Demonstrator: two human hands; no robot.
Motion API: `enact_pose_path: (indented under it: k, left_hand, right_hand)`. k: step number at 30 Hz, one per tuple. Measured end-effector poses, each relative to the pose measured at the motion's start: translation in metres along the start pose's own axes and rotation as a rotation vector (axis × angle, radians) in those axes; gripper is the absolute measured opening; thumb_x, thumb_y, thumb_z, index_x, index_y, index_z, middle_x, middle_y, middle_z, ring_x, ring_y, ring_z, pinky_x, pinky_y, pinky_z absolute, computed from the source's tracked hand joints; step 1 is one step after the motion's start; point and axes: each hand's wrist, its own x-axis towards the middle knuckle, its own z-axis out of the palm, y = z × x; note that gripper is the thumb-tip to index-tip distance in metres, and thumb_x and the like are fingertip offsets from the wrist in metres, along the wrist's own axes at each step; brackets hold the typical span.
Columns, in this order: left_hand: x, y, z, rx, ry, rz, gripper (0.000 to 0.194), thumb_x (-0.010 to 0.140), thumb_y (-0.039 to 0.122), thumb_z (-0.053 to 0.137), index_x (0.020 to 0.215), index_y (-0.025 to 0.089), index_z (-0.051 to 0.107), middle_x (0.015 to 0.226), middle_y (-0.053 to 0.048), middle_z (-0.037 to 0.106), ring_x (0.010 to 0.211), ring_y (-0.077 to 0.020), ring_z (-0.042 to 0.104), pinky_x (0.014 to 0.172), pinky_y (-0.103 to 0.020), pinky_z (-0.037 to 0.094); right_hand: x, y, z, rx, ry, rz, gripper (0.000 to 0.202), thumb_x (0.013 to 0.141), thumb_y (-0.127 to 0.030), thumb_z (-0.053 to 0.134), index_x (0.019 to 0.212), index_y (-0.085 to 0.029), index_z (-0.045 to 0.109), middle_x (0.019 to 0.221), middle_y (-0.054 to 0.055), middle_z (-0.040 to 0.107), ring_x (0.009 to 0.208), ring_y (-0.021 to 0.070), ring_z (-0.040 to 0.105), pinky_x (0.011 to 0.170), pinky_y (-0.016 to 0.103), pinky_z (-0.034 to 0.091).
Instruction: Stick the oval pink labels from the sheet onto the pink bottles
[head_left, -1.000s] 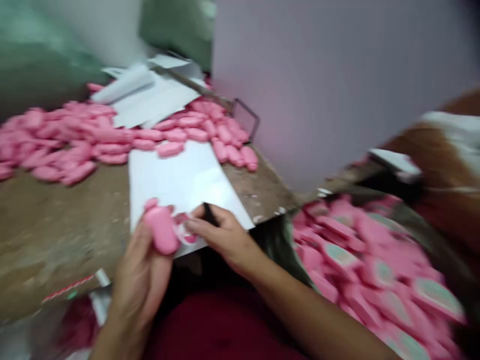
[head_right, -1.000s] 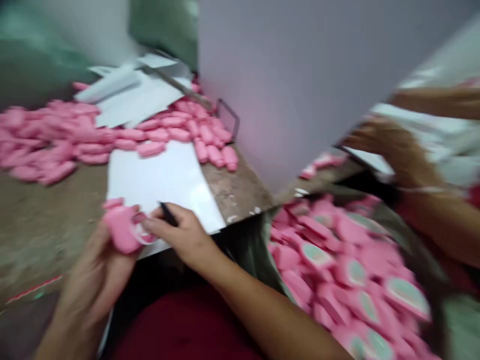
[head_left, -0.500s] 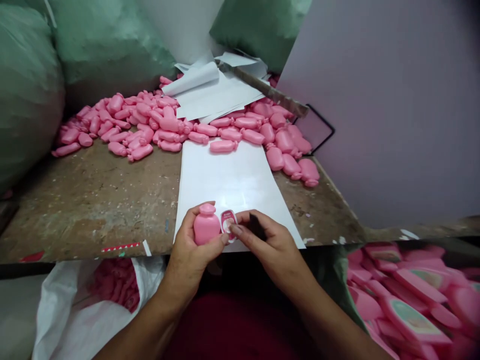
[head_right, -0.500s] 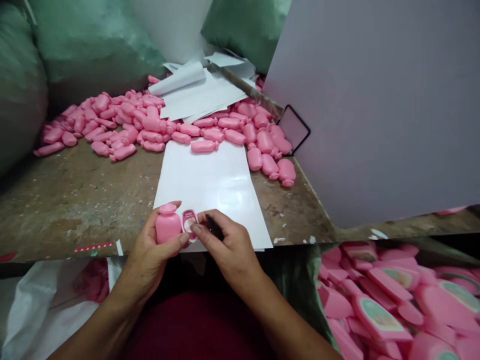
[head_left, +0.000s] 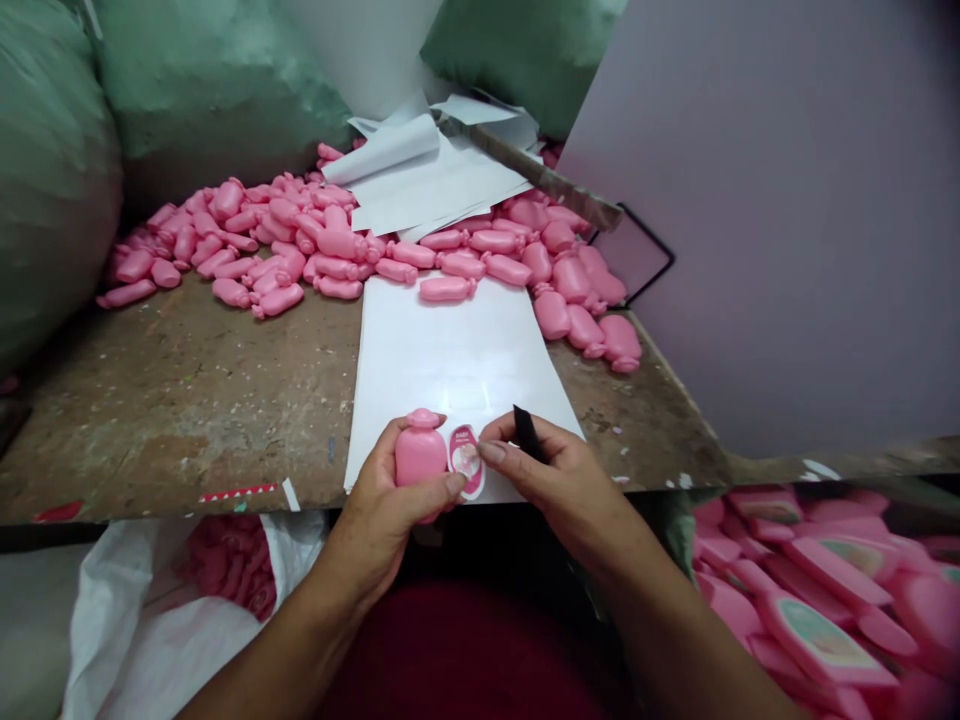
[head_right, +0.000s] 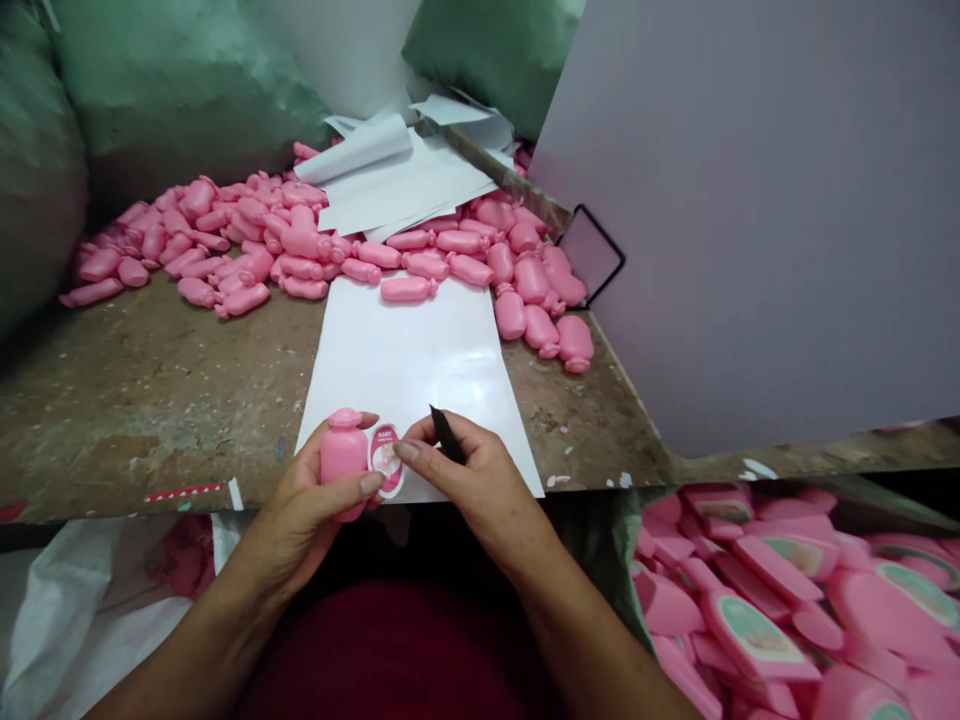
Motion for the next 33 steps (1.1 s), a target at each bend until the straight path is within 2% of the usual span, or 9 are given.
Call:
enact_pose_path:
  k: [3, 10, 12, 15, 17, 22, 26, 30, 33]
  left_hand:
    - [-0.0002, -0.0032, -0.0006, 0.028, -0.048, -0.026, 0.056, 0.064, 0.028, 0.086, 0.114, 0.024, 0.06, 0.09, 0.0, 0.063, 0.069, -0.0092, 0.057, 0.061, -0.02, 0.044]
    - [-0.0045, -0.0033, 0.0052, 0.073, -0.018, -0.011, 0.053, 0.063, 0.027, 0.086, 0.11, 0.024, 0.062, 0.086, 0.001, 0.063, 0.066, -0.0085, 0.055, 0.06, -0.02, 0.042]
    - [-0.0041, -0.0029, 0.0043, 0.095, 0.008, 0.022, 0.052, 0.063, 0.029, 0.086, 0.109, 0.024, 0.062, 0.084, 0.002, 0.062, 0.065, -0.0085, 0.054, 0.059, -0.019, 0.041]
    - [-0.0031, -0.0019, 0.0005, 0.1, 0.03, 0.064, 0.053, 0.063, 0.032, 0.087, 0.109, 0.025, 0.062, 0.083, 0.003, 0.06, 0.066, -0.0085, 0.053, 0.059, -0.019, 0.042]
    - [-0.0033, -0.0012, -0.0015, 0.093, 0.019, 0.062, 0.055, 0.063, 0.033, 0.088, 0.11, 0.025, 0.062, 0.084, 0.003, 0.061, 0.067, -0.0091, 0.055, 0.06, -0.019, 0.044]
    - [-0.0054, -0.0022, -0.0006, 0.093, 0.002, 0.047, 0.053, 0.065, 0.032, 0.087, 0.11, 0.024, 0.062, 0.086, 0.002, 0.064, 0.068, -0.0088, 0.055, 0.059, -0.018, 0.043]
    - [-0.0027, -0.0044, 0.0002, 0.131, -0.037, 0.074, 0.048, 0.069, 0.03, 0.085, 0.112, 0.024, 0.063, 0.094, 0.0, 0.067, 0.075, -0.0098, 0.06, 0.067, -0.02, 0.049]
    - [0.0012, -0.0021, 0.0003, 0.013, 0.011, 0.093, 0.053, 0.072, 0.031, 0.084, 0.12, 0.026, 0.059, 0.124, -0.004, 0.064, 0.087, -0.0133, 0.067, 0.07, -0.023, 0.055]
    - [0.0018, -0.0006, 0.0014, -0.127, 0.0, 0.022, 0.046, 0.078, 0.036, 0.08, 0.117, 0.022, 0.061, 0.119, -0.007, 0.066, 0.08, -0.0121, 0.066, 0.066, -0.022, 0.054]
  right_hand:
    - [0.0005, -0.0009, 0.003, 0.054, -0.006, 0.028, 0.025, 0.075, -0.042, 0.077, 0.075, -0.02, 0.066, 0.067, -0.003, 0.058, 0.058, 0.0106, 0.046, 0.056, 0.025, 0.039]
    - [-0.0003, 0.001, 0.0041, 0.064, 0.064, 0.033, 0.025, 0.077, -0.043, 0.07, 0.068, -0.021, 0.062, 0.06, -0.004, 0.053, 0.054, 0.0112, 0.044, 0.054, 0.026, 0.039]
    - [-0.0007, 0.002, 0.004, -0.037, 0.137, -0.052, 0.023, 0.079, -0.043, 0.068, 0.072, -0.021, 0.066, 0.068, -0.001, 0.061, 0.064, 0.0147, 0.054, 0.062, 0.028, 0.044]
    - [-0.0023, 0.0006, 0.0015, -0.193, 0.264, -0.163, 0.025, 0.082, -0.044, 0.067, 0.092, -0.022, 0.073, 0.089, 0.003, 0.072, 0.083, 0.0197, 0.063, 0.077, 0.032, 0.049]
    - [-0.0043, -0.0018, -0.0003, -0.218, 0.241, -0.157, 0.025, 0.083, -0.045, 0.067, 0.092, -0.022, 0.073, 0.086, 0.003, 0.071, 0.08, 0.0193, 0.062, 0.074, 0.032, 0.049]
    - [-0.0082, -0.0038, 0.0024, -0.103, 0.048, -0.07, 0.024, 0.078, -0.043, 0.073, 0.072, -0.021, 0.065, 0.067, -0.001, 0.06, 0.064, 0.0145, 0.053, 0.059, 0.027, 0.044]
    - [-0.0074, -0.0001, 0.0049, 0.009, 0.097, -0.084, 0.026, 0.081, -0.043, 0.072, 0.07, -0.021, 0.064, 0.063, -0.003, 0.055, 0.059, 0.0121, 0.047, 0.057, 0.026, 0.039]
    - [-0.0069, -0.0025, 0.0041, 0.104, 0.193, -0.081, 0.025, 0.078, -0.042, 0.074, 0.069, -0.021, 0.063, 0.055, -0.007, 0.041, 0.049, 0.0088, 0.03, 0.048, 0.025, 0.025]
    - [-0.0073, -0.0047, 0.0083, 0.157, 0.152, -0.008, 0.027, 0.076, -0.042, 0.074, 0.067, -0.021, 0.059, 0.052, -0.008, 0.035, 0.046, 0.0076, 0.022, 0.045, 0.025, 0.019]
